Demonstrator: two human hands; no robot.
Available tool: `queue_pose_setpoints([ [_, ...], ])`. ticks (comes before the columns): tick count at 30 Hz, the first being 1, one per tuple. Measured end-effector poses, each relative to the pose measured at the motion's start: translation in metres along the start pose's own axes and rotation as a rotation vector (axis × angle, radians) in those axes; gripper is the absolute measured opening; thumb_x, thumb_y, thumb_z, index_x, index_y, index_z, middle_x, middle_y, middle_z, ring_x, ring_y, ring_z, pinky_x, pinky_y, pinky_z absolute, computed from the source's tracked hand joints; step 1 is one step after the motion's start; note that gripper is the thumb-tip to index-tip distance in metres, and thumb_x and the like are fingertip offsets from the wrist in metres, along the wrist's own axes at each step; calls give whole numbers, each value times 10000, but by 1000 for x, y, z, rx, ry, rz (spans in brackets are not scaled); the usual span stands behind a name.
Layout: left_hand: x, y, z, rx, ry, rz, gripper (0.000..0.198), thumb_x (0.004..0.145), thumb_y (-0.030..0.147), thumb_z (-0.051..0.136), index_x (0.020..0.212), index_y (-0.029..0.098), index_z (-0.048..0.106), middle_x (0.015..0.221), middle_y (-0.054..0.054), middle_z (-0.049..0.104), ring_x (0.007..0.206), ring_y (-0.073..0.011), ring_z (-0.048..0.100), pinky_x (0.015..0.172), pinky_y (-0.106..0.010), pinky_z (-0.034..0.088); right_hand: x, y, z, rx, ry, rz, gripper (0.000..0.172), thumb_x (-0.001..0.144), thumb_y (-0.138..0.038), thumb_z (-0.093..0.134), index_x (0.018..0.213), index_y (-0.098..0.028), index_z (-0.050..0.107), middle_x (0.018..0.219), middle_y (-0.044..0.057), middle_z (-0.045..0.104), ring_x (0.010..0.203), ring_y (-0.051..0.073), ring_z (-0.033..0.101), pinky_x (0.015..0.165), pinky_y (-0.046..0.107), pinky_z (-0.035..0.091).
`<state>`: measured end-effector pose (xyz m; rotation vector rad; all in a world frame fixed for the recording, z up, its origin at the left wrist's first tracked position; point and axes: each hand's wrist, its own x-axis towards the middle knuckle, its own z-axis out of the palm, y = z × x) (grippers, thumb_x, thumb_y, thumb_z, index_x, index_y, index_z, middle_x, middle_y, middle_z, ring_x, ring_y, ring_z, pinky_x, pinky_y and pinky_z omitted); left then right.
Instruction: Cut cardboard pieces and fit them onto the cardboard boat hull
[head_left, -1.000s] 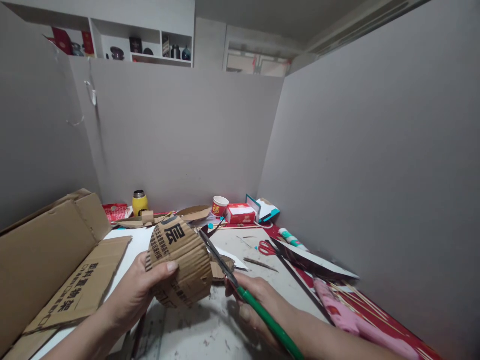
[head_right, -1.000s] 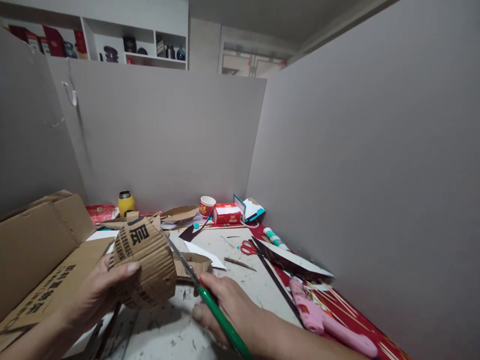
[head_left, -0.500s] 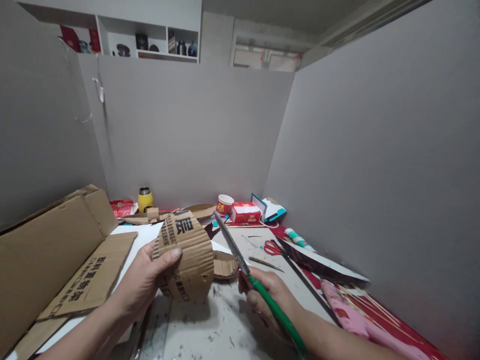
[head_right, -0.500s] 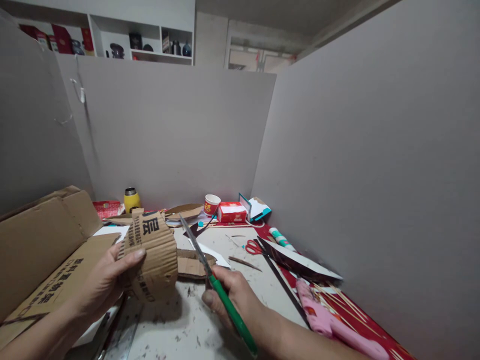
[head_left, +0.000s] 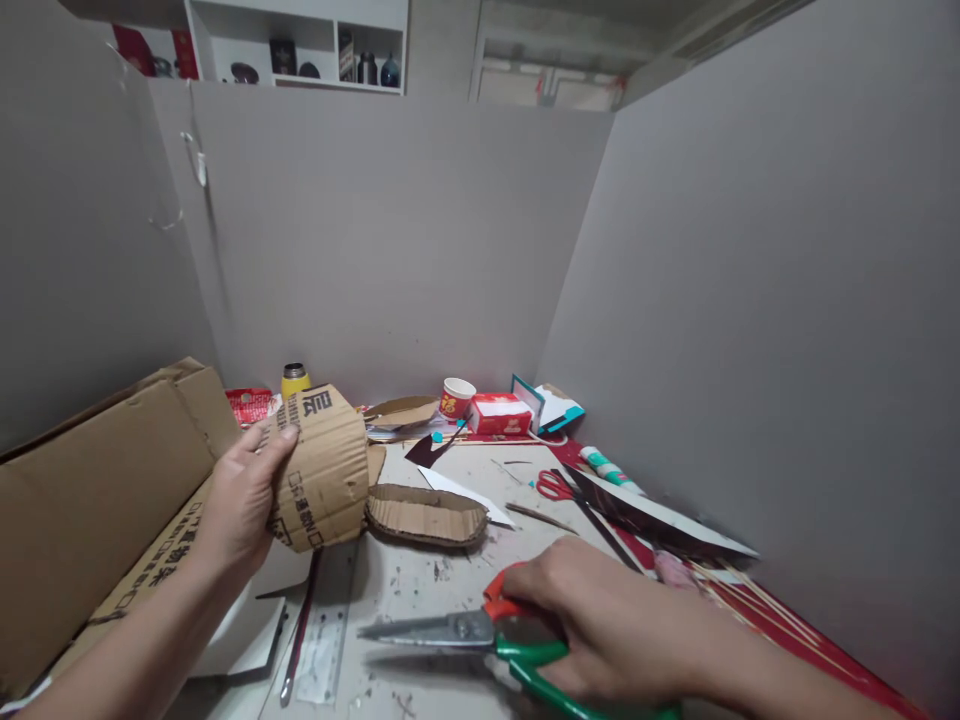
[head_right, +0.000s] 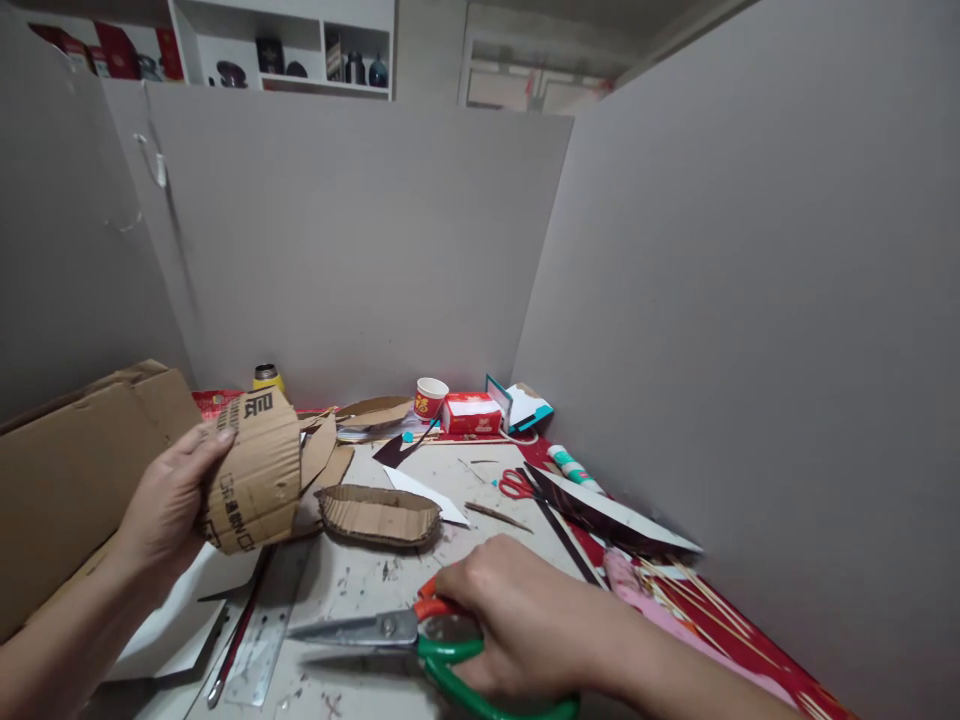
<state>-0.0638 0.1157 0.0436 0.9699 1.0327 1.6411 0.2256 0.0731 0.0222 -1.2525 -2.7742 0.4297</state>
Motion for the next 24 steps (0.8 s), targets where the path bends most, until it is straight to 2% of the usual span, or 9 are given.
queue_pose_setpoints([
  [4,-11,-3,4,40,-118,-17,596,729,334,749,1279,238,542,1021,-52,748,864,-210,712,741,-270,560,-1,-3,2,53,-72,-66,107,662,-227,713,751,-204,658,640,-22,604,503,117,471,432,223,271],
  [6,-18,-6,8,74,-162,-56,646,732,351,747,1323,267,499,1025,-56,748,872,-225,713,730,-284,565,0,0,1,70,11,-114,98,749,-249,674,839,-211,681,727,2,655,585,144,568,497,234,397],
  [8,-27,-11,13,100,-225,-136,675,740,361,738,1352,292,463,1022,-56,748,848,-237,718,707,-301,570,3,4,1,54,277,-173,221,854,-224,578,1063,-208,646,919,56,689,798,185,640,695,289,503],
  [11,-43,-23,23,120,-328,-270,709,745,366,734,1380,282,430,1072,-73,733,876,-253,713,768,-341,564,12,10,10,-91,746,-301,434,904,-160,527,1328,-205,448,1237,134,588,1154,227,542,931,398,474],
  [13,-54,-33,28,127,-388,-335,738,745,371,734,1396,251,408,1166,-103,693,986,-271,682,866,-370,532,20,13,19,-211,875,-436,440,898,-143,540,1324,-203,449,1282,144,561,1225,247,486,952,429,465],
  [16,-68,-45,32,151,-465,-387,786,756,396,720,1431,248,345,1320,-128,593,1158,-284,591,988,-401,454,28,17,31,-258,879,-614,373,906,-125,502,1278,-122,499,1089,149,674,1070,243,588,869,411,515],
  [18,-71,-48,31,163,-507,-386,840,741,396,736,1451,256,310,1362,-134,553,1208,-286,548,1026,-412,413,30,22,34,-223,876,-609,384,896,-132,510,1279,-107,498,982,143,708,940,235,640,793,404,537],
  [21,-67,-49,28,91,-562,-393,956,703,347,779,1482,258,232,1246,-142,629,1092,-276,615,948,-413,464,32,31,34,-77,892,-450,367,856,-125,552,1219,-177,555,952,114,717,833,209,668,710,364,545],
  [24,-53,-45,28,73,-611,-419,1001,730,305,764,1500,274,125,963,-82,720,724,-186,674,669,-307,523,39,39,30,191,818,-224,254,808,-72,554,1003,-189,666,869,68,713,757,168,662,665,290,534],
])
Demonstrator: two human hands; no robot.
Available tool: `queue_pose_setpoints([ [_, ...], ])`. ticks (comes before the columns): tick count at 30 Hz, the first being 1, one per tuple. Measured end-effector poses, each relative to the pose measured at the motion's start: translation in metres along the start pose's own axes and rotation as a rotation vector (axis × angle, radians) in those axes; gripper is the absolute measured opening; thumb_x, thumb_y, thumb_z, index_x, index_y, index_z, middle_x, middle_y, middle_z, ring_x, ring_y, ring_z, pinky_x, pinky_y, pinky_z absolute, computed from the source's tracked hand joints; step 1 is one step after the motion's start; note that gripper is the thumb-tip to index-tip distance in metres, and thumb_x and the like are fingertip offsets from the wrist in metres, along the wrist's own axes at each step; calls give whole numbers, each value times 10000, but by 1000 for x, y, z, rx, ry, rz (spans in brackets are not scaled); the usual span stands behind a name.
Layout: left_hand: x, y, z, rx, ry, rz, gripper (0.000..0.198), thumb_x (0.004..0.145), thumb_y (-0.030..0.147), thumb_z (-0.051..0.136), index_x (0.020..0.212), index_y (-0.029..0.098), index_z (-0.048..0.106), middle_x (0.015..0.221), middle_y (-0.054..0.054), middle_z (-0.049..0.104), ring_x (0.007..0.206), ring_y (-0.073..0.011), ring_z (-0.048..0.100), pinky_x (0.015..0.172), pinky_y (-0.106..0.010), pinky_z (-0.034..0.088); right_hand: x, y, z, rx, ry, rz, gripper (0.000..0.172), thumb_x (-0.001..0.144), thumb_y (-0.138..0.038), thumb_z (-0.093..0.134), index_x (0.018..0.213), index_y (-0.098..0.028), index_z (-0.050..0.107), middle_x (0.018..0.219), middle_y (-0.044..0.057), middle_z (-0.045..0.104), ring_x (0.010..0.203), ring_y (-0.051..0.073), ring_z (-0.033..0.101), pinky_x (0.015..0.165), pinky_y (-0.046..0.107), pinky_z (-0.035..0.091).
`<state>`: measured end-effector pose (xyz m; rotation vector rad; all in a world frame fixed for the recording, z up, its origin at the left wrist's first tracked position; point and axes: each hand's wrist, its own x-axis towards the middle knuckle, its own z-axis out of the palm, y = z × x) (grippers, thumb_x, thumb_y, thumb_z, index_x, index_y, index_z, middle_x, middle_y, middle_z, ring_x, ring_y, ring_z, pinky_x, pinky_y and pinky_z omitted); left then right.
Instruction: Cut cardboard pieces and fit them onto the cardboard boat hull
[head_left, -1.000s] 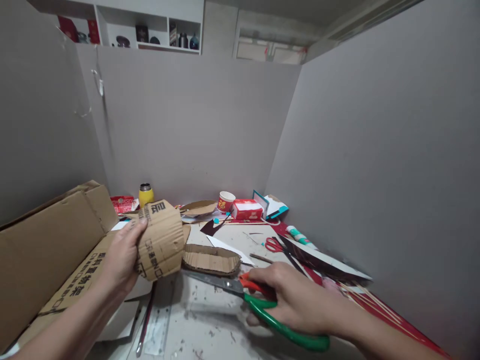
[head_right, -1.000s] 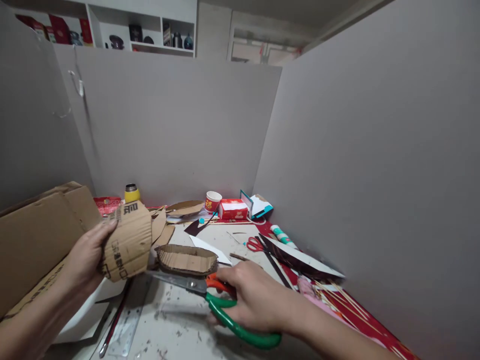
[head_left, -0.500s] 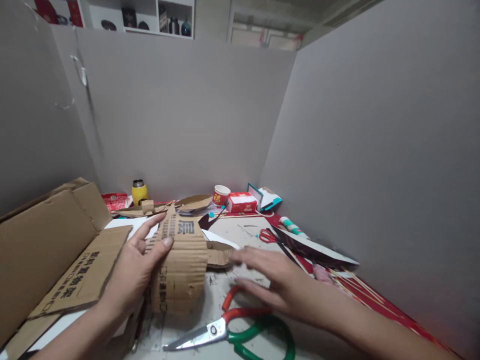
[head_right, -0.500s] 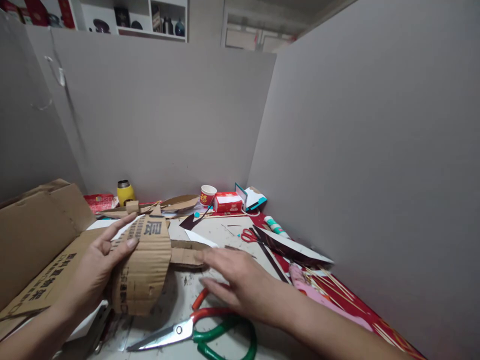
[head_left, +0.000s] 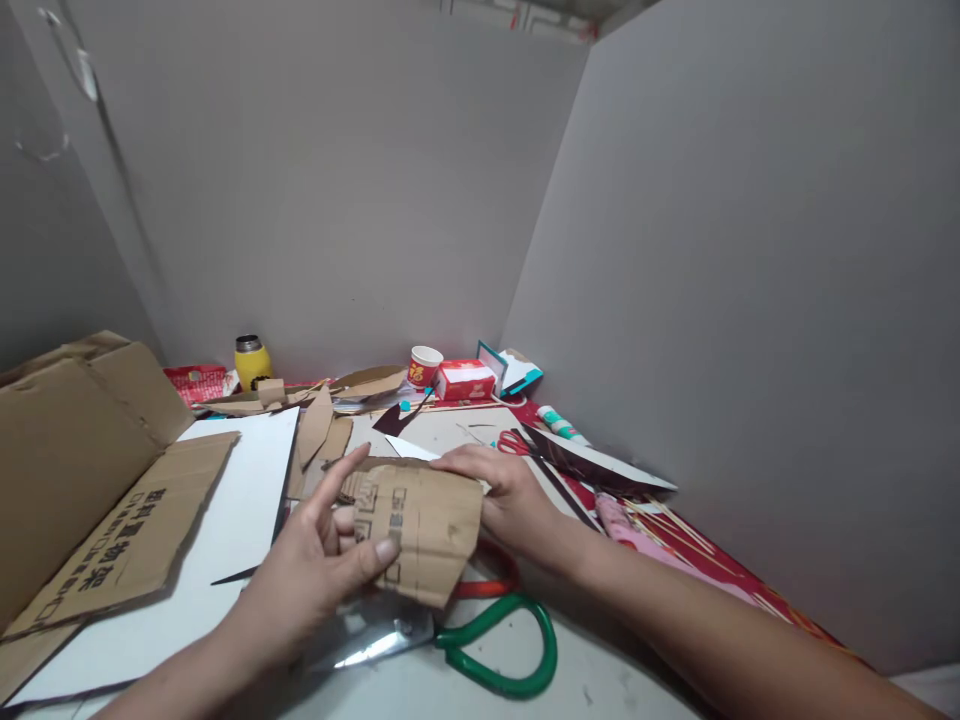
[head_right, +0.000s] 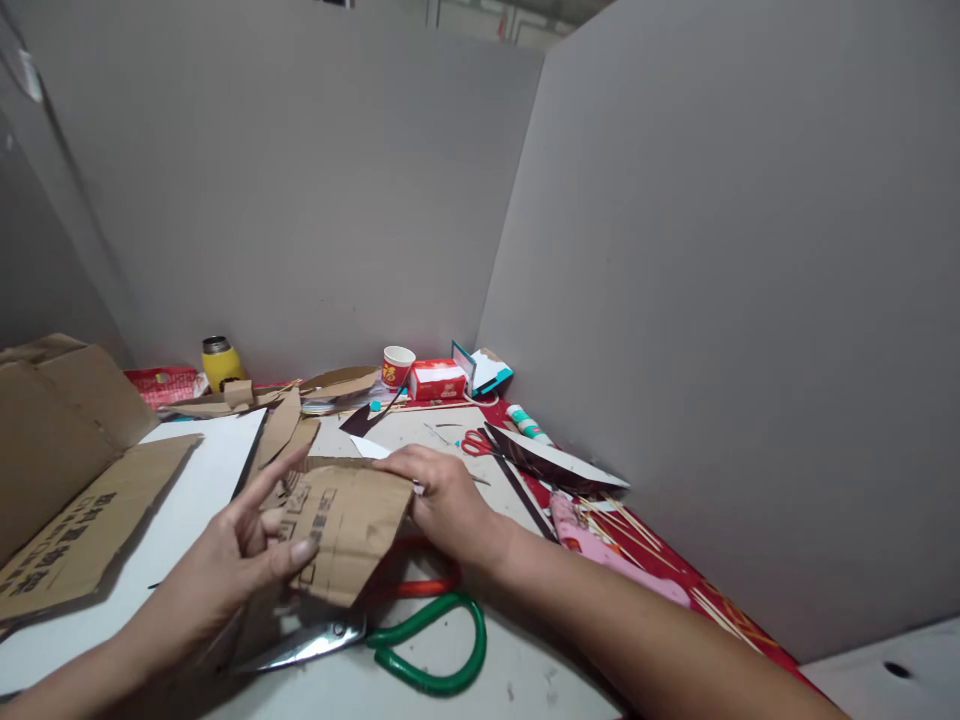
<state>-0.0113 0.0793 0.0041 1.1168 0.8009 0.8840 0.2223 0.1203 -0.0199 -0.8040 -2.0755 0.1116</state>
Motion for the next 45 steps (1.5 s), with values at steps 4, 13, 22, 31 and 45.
queue_pose_setpoints([
  [4,21,20,-8,103,3,44,942,748,238,753,1485,250,167,718,20,705,600,-116,626,578,-203,458,22,12,7,136,-171,280,219,708,-38,556,826,-155,698,778,26,700,721,172,640,636,262,493],
  [13,72,26,-38,292,121,39,643,657,266,801,1200,164,471,781,-32,748,740,-198,700,710,-302,527,67,49,27,367,-360,405,132,674,-63,558,676,-116,679,645,-9,630,617,128,550,591,231,425],
  [22,78,-4,-46,415,71,192,717,741,316,721,1358,240,364,947,-51,739,912,-234,690,800,-368,539,66,54,26,335,-384,416,142,678,-19,523,718,-129,603,682,-15,593,646,113,526,604,220,400],
  [31,71,-14,-48,960,224,275,542,767,324,640,1271,208,480,991,-75,694,885,-252,668,787,-376,510,64,56,28,283,-450,355,169,663,28,522,680,-129,582,669,-25,571,661,114,513,603,211,386],
  [45,61,10,-45,1320,204,129,376,738,347,598,1091,237,532,888,-52,690,789,-263,640,673,-317,441,52,54,45,323,-404,356,189,661,-6,480,735,-141,590,696,-29,579,678,119,524,629,206,401],
])
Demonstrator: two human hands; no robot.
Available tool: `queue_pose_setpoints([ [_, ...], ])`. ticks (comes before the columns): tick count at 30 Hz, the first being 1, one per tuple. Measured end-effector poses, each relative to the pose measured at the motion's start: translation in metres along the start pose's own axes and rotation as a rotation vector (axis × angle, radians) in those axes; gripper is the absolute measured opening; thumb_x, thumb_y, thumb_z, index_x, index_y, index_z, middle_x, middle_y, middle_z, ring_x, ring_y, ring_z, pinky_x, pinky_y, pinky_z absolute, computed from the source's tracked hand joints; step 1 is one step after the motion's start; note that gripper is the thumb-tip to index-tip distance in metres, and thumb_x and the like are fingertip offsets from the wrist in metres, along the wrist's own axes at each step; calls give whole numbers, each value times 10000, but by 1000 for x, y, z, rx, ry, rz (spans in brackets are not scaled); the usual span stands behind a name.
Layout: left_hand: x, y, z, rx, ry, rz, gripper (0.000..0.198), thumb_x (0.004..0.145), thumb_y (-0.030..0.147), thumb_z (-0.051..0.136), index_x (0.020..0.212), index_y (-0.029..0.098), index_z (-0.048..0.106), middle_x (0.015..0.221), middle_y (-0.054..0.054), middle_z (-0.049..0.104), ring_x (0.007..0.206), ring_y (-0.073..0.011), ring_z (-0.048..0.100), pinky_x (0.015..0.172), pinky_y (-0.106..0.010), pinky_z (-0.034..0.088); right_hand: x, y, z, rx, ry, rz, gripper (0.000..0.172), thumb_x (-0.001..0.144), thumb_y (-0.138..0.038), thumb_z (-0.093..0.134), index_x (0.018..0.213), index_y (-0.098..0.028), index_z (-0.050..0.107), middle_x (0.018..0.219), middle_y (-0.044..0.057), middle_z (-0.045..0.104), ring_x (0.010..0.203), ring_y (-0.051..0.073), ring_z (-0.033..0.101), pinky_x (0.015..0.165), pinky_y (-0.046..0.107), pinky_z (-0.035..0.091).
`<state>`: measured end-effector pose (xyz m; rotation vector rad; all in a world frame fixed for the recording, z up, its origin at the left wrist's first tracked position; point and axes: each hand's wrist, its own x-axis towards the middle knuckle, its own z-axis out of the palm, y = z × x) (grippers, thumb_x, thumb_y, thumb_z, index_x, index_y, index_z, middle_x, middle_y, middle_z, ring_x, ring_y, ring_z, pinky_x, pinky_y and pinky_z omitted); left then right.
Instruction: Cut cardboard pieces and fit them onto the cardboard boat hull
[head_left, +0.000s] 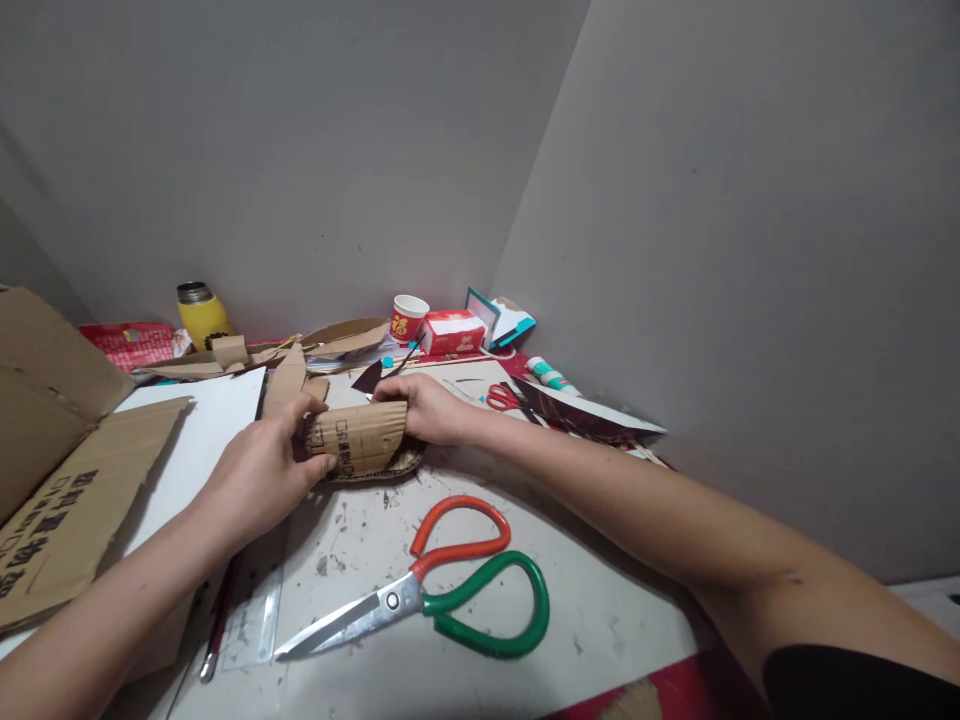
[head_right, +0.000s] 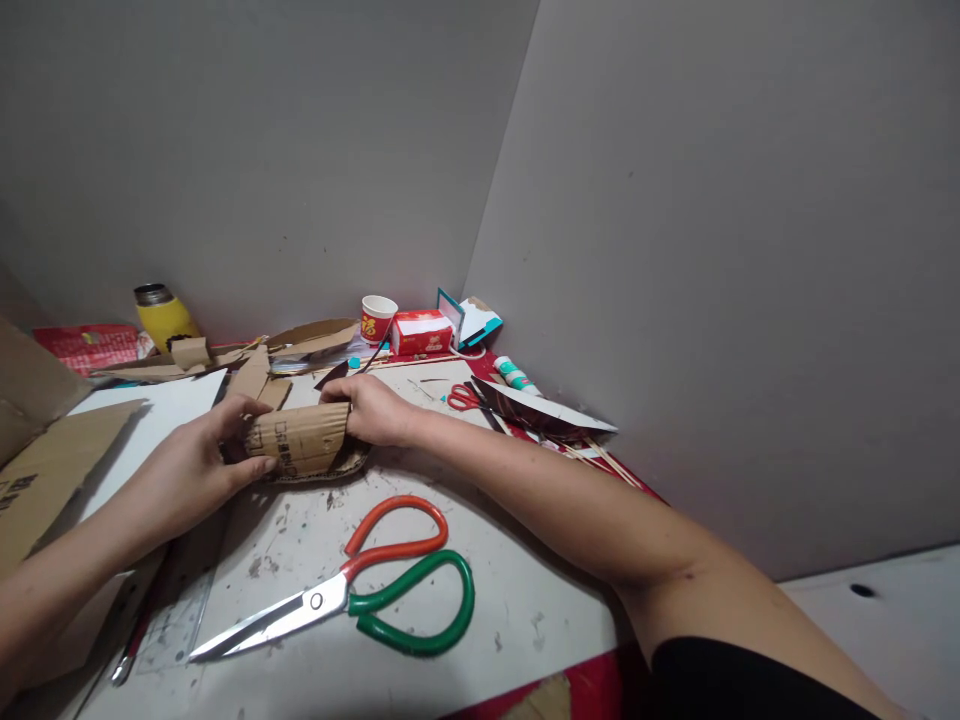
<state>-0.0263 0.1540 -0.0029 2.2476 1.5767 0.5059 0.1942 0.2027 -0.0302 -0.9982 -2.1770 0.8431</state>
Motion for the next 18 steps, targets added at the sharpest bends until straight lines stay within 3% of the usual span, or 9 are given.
queue_pose_setpoints([
  [8,-1,-3,1,-39,7,26,378,719,337,622,1081,243,569,838,-39,697,757,-261,641,651,-310,438,2,12,3,14,14,-27,209,646,-48,475,783,-146,598,760,-4,592,754,153,538,687,248,402],
  [12,-4,-4,1,-114,54,26,406,677,323,671,1072,251,613,831,-42,717,740,-264,655,639,-304,444,1,11,5,81,-26,-21,162,657,-86,458,758,-153,564,715,-19,550,708,143,515,641,239,387],
  [15,-8,-4,1,-175,81,16,554,638,323,708,1176,252,593,825,-45,728,723,-266,663,634,-300,443,-2,8,6,105,-25,-22,122,651,-98,454,728,-161,524,704,-27,525,691,133,498,626,228,377],
  [18,-17,-3,2,-159,97,-16,749,659,367,703,1354,252,448,857,-45,730,693,-254,657,630,-302,439,-3,7,7,123,-27,-25,100,649,-104,455,713,-165,502,694,-30,504,684,129,486,616,225,371],
])
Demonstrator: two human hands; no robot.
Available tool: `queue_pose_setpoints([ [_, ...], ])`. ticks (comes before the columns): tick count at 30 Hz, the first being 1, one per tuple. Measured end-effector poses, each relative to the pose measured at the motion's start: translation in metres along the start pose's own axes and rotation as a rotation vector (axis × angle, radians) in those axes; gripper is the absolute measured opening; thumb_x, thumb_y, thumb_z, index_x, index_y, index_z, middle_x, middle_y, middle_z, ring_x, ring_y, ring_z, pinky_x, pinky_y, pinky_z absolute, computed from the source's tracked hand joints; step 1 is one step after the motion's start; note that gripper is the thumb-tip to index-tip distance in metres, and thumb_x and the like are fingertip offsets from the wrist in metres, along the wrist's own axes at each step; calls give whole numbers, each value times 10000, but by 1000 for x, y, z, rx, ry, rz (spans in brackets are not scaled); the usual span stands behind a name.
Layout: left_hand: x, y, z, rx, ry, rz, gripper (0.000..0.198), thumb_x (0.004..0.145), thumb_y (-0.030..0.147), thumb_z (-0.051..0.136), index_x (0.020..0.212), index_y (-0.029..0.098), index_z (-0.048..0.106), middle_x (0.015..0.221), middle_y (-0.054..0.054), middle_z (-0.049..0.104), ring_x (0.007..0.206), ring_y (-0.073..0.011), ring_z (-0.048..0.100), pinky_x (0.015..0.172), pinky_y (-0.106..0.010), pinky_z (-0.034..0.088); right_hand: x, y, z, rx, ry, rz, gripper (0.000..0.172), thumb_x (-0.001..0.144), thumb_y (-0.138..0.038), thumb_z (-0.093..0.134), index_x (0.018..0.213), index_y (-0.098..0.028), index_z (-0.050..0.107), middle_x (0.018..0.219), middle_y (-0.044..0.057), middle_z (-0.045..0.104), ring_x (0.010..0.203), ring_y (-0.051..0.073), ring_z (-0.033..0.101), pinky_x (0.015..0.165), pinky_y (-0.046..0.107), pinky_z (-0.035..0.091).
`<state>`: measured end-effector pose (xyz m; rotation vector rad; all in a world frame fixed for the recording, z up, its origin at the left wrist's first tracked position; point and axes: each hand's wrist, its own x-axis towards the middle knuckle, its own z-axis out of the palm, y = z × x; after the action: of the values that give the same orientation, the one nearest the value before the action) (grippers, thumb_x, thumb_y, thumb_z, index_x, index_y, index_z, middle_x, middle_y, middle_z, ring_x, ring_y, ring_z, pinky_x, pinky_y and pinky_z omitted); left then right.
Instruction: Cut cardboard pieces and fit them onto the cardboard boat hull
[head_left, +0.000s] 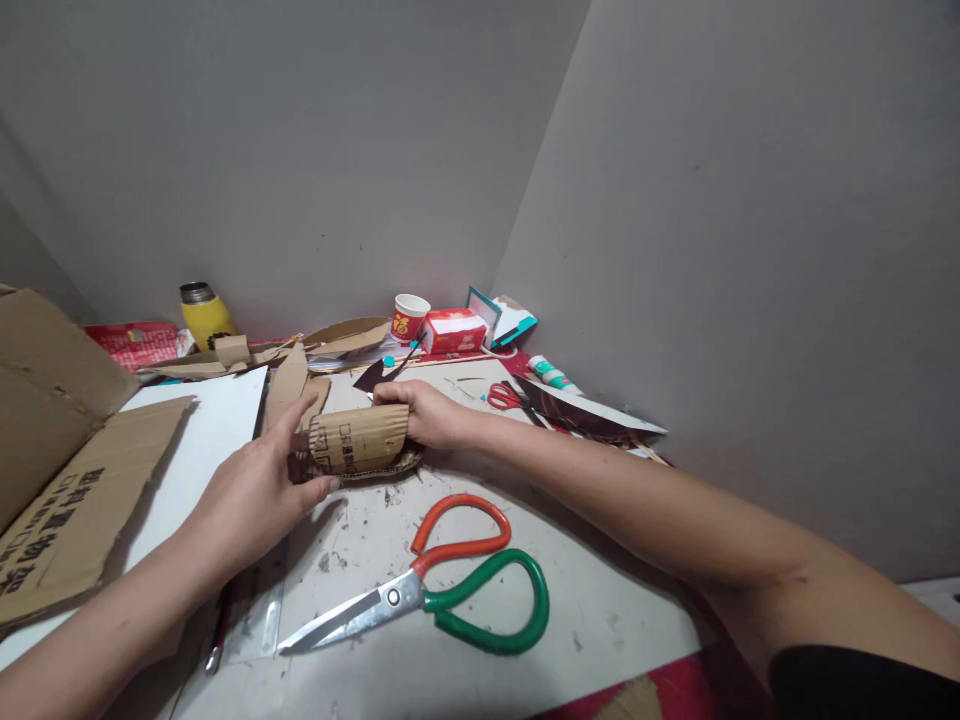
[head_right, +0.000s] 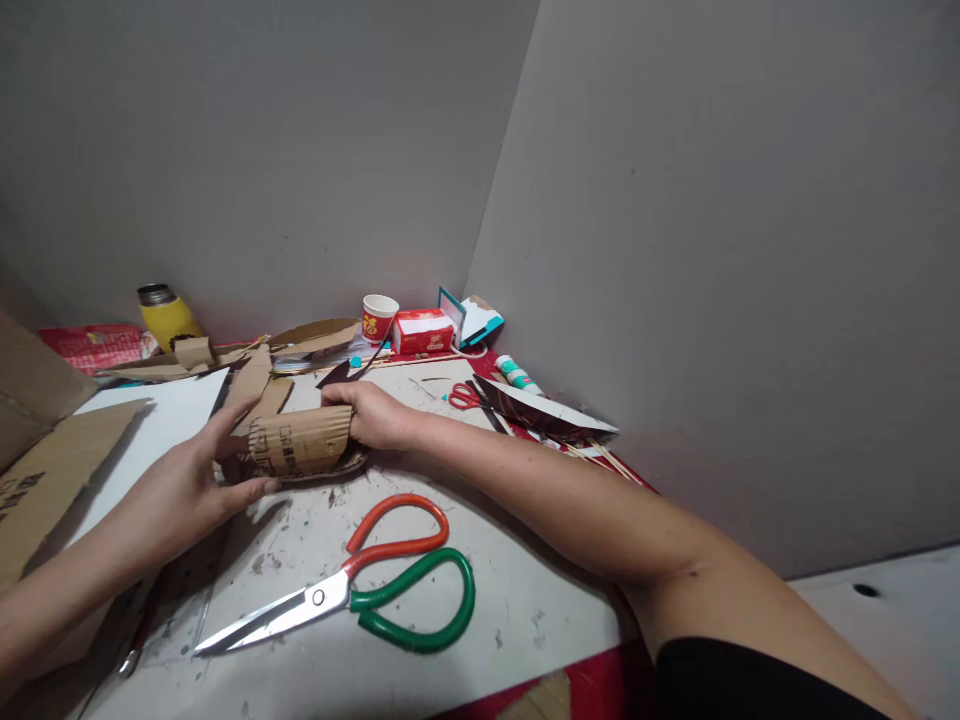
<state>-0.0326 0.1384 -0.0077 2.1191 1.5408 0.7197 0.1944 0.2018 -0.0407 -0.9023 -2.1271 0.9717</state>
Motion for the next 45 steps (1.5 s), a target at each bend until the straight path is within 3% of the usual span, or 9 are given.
queue_pose_setpoints([
  [4,-16,0,2,-6,108,-81,584,745,422,633,1274,231,476,987,-67,703,604,-193,589,590,-305,429,-1,4,1,16,-4,3,101,648,-103,464,716,-168,500,693,-32,494,694,130,482,612,223,369],
  [6,-22,-1,6,-86,101,-128,440,745,420,640,1123,207,566,807,-32,690,557,-177,561,552,-292,417,-1,6,1,23,-2,8,116,640,-96,462,721,-170,499,698,-34,492,702,130,481,613,222,369],
  [9,-26,-1,14,-232,-22,-238,511,726,411,670,1165,173,558,494,54,546,458,-171,533,455,-261,374,-1,8,2,31,7,19,93,649,-103,476,710,-172,492,694,-35,484,699,129,473,610,222,367],
  [14,-23,-1,29,-641,-305,-451,695,774,376,632,1350,176,299,547,47,632,375,-147,562,368,-221,400,-2,7,4,33,26,33,55,679,-130,502,708,-174,487,689,-34,470,697,131,471,609,228,369],
  [20,-19,-6,36,-747,-272,-423,302,729,388,678,869,176,514,621,7,661,371,-97,566,342,-173,391,-7,0,7,25,44,45,98,648,-85,476,686,-175,490,661,-38,470,665,126,455,597,232,366],
  [28,-34,-10,33,-745,-407,-380,259,748,384,666,846,163,572,645,-22,684,401,-104,577,382,-190,405,-41,-22,13,-78,67,112,154,651,-22,486,679,-170,520,645,-38,517,634,117,471,577,223,374],
  [34,-42,-2,32,-661,-352,-215,119,803,301,607,807,184,630,675,-23,678,561,-156,633,540,-257,482,-68,-40,15,-187,188,101,136,701,-64,569,775,-178,573,754,7,647,671,143,567,608,244,436],
  [41,-55,-8,25,-167,48,369,151,845,170,530,874,242,660,716,-20,702,636,-181,647,600,-266,474,-84,-74,6,-451,314,-405,226,778,-178,633,976,-218,533,921,96,652,853,228,608,753,354,489],
  [45,-60,-17,29,-73,140,535,231,838,95,508,975,248,614,706,-20,698,604,-166,644,577,-247,467,-86,-78,6,-474,316,-496,240,819,-187,608,1036,-213,508,934,113,650,860,227,601,745,358,494],
])
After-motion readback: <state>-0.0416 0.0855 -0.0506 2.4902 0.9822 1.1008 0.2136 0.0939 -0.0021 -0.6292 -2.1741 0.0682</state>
